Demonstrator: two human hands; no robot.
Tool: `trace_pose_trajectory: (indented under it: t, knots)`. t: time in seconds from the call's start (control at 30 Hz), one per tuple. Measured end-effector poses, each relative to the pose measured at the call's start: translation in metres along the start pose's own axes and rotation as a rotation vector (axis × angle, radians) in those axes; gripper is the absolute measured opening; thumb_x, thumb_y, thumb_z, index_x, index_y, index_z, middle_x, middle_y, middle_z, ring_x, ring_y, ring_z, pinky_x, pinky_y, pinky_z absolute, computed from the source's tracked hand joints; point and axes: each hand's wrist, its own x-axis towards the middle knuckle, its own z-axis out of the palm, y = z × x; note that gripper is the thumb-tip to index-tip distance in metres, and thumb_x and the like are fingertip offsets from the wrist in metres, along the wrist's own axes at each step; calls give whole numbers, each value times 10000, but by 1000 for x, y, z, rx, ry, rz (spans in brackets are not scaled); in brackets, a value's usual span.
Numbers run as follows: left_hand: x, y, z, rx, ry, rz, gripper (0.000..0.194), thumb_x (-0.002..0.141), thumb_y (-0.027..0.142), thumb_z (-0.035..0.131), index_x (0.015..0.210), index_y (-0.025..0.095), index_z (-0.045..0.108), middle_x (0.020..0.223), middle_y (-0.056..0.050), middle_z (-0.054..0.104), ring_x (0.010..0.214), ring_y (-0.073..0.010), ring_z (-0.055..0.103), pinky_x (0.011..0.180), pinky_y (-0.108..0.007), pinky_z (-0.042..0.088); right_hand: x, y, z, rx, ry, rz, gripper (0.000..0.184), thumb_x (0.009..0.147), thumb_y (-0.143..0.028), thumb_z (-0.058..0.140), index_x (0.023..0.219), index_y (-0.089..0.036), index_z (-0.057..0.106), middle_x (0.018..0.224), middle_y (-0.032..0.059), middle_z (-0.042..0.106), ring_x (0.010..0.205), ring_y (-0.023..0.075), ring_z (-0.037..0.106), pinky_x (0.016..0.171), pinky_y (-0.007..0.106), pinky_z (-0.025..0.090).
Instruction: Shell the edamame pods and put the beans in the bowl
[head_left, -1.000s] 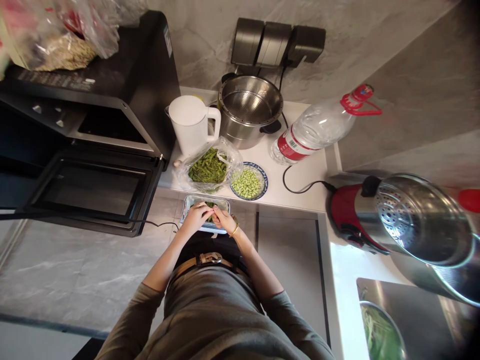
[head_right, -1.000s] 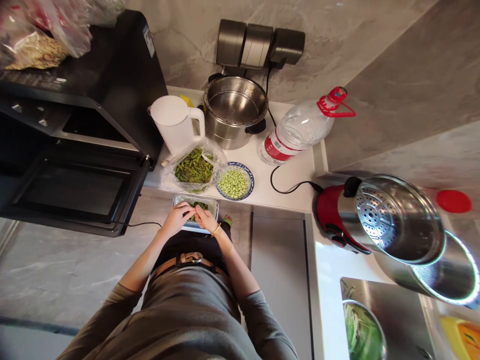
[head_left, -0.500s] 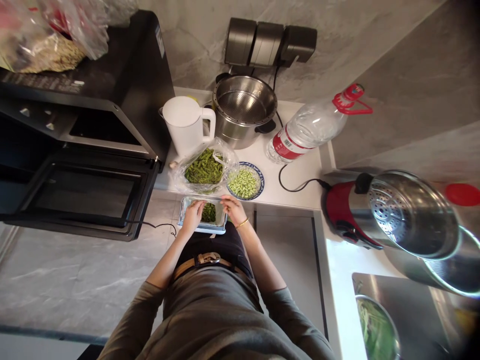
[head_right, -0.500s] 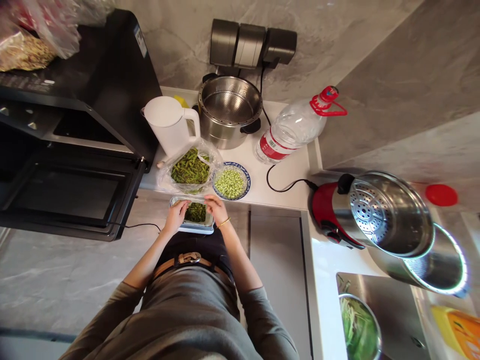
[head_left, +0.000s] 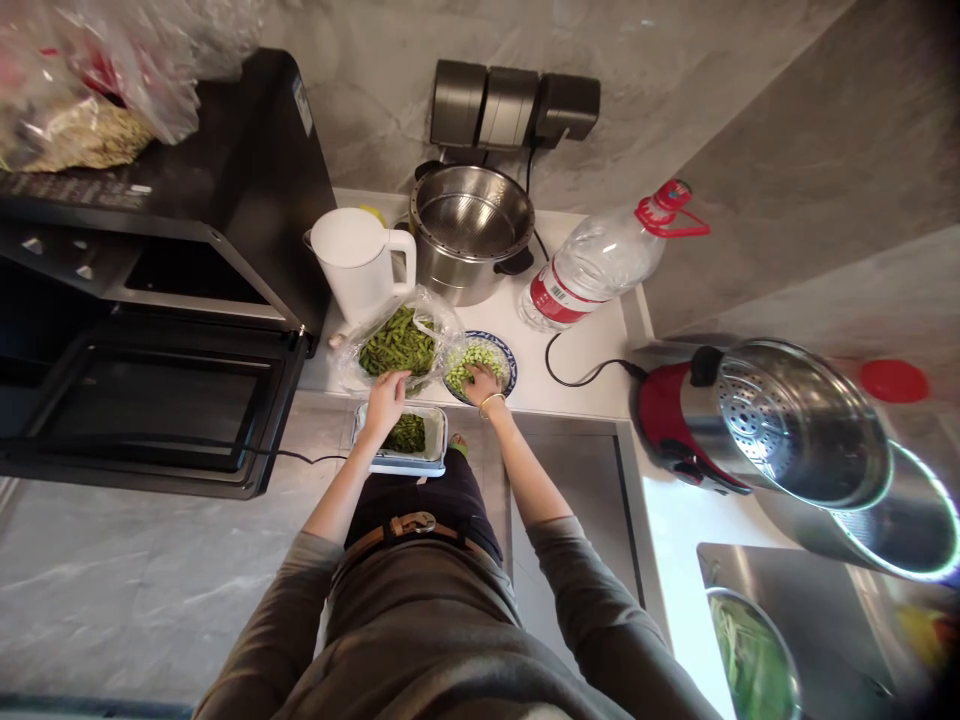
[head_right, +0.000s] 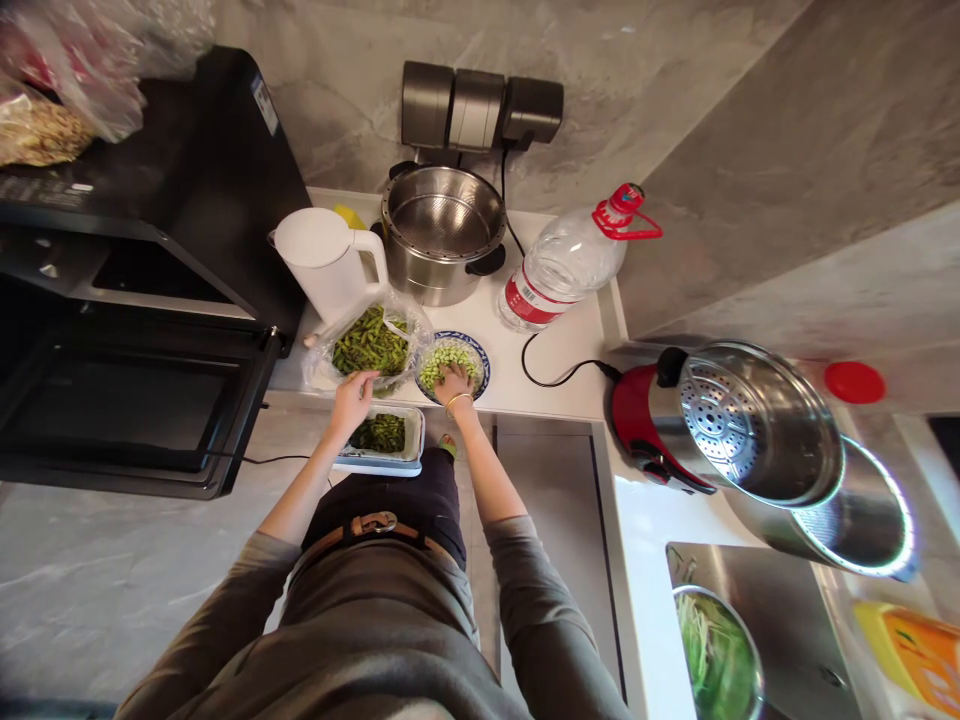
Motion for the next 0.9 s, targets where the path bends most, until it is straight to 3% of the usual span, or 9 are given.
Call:
trace_pose_trajectory:
  t: [0.1,0.27,0.43,0.57,0.67,0.77,0.9]
  knots:
    - [39,-5,6,91,-30,-10,324,862,96,412,1049,168,666,1028,-83,681,1013,-202,605,970,-352,463,-10,-12,-1,-71,87,78,367,690,-70,544,1019,-179,665,1280,150,575,1333,357,347,1080,574,240]
    - [85,-3,31,326,-229,84,386,850,77,397,1119,174,656,1181,-87,635,1116,-231,527,1011,-378,403,-20,-42,-5,50,159,-100,312,740,-93,476,987,-140,661,1083,151,655,1101,257,547,1025,432,385]
    - [102,5,41,433,-236,63,358,828,93,439,1127,134,631,1239,-185,566,1197,-330,426,998,-492,331,-26,-64,-1,277,154,-146,246,756,-141,477,923,-186,651,972,92,663,977,220,579,945,393,446]
    - [107,-1,32,484,-255,55,264,867,165,429,998,172,658,1156,-167,600,1190,-332,412,1010,-497,288,-30,-78,0,501,208,-58,266,758,-172,477,989,-198,606,1038,86,631,959,196,576,862,350,484]
    - [108,-9,26,495,-197,21,271,869,214,461,1093,178,610,1163,-148,596,1164,-313,444,1001,-459,308,-34,-87,-2,635,258,-34,249,757,-187,484,985,-210,581,1055,79,619,962,181,583,855,331,491]
    - [113,-14,23,477,-90,-100,396,887,294,456,1248,144,515,1260,-174,542,1174,-320,465,984,-436,343,-37,-95,1,770,165,-51,202,756,-213,515,943,-219,590,1020,61,651,957,176,612,903,350,486]
    - [126,-15,25,466,-138,-234,462,896,383,440,1269,122,516,1277,-193,538,1209,-356,459,993,-466,349,-31,-100,17,946,-64,-17,231,708,-209,579,933,-235,623,1015,40,692,1015,197,633,980,398,455]
